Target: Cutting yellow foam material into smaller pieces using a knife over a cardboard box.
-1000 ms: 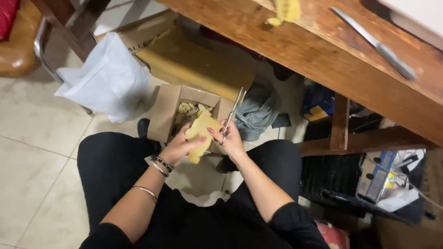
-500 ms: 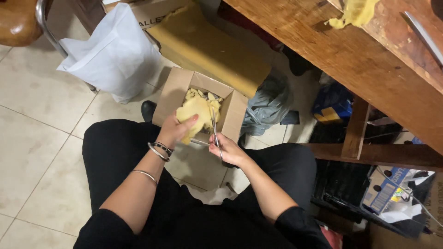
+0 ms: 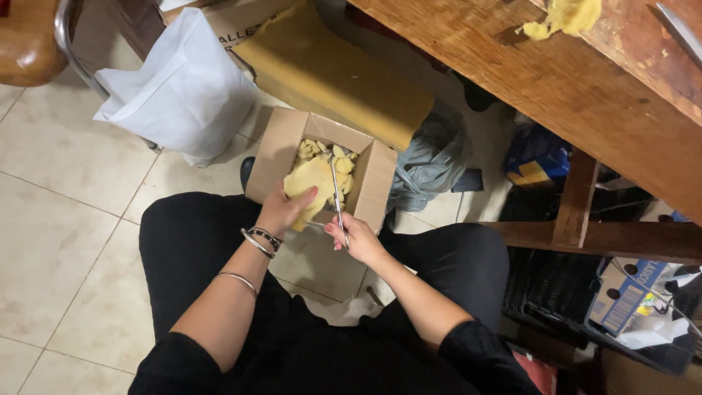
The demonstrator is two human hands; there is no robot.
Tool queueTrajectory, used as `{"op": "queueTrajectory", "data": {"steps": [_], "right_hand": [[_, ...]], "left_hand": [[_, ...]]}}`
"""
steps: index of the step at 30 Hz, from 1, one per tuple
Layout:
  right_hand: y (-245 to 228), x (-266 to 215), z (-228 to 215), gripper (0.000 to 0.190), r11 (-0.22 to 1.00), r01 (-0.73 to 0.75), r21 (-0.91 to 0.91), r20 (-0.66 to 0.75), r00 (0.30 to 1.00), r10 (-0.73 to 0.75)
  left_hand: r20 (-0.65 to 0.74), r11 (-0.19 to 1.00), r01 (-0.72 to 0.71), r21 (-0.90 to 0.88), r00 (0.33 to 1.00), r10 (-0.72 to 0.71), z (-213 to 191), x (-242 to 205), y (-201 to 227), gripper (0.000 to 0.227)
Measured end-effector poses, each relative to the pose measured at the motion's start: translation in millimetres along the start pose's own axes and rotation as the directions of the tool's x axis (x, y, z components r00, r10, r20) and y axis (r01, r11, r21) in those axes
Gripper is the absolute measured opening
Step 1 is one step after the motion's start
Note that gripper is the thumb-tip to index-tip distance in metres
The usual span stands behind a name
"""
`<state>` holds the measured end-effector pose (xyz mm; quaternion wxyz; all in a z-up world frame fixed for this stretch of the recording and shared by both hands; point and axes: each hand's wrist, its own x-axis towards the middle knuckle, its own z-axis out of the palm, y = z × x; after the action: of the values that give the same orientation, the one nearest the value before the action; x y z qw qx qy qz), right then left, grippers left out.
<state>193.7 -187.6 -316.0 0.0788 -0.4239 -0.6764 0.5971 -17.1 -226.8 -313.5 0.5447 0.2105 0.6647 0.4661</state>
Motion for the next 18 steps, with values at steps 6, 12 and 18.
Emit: {"op": "queueTrajectory", "data": {"steps": [6, 12, 18], "right_hand": [[8.6, 2.9, 4.7, 0.031, 0.998, -0.052, 0.025, 0.039, 0.998, 0.051], [2.3, 0.2, 5.9, 0.03, 0.991, -0.094, 0.093, 0.031, 0.995, 0.091], [26.3, 5.7, -0.3, 0.032, 0.988, -0.094, 0.125, 0.074, 0.994, 0.085]], "left_hand": [[-0.105, 0.972, 0.054, 0.229, 0.994, -0.031, -9.1, 1.3, -1.9, 0.082], [-0.161, 0.948, 0.095, 0.305, 0.986, -0.047, -21.1, 28.1, -35.1, 0.08], [-0.164, 0.948, 0.079, 0.308, 0.986, -0.029, -33.4, 48.9, -43.1, 0.067]]}}
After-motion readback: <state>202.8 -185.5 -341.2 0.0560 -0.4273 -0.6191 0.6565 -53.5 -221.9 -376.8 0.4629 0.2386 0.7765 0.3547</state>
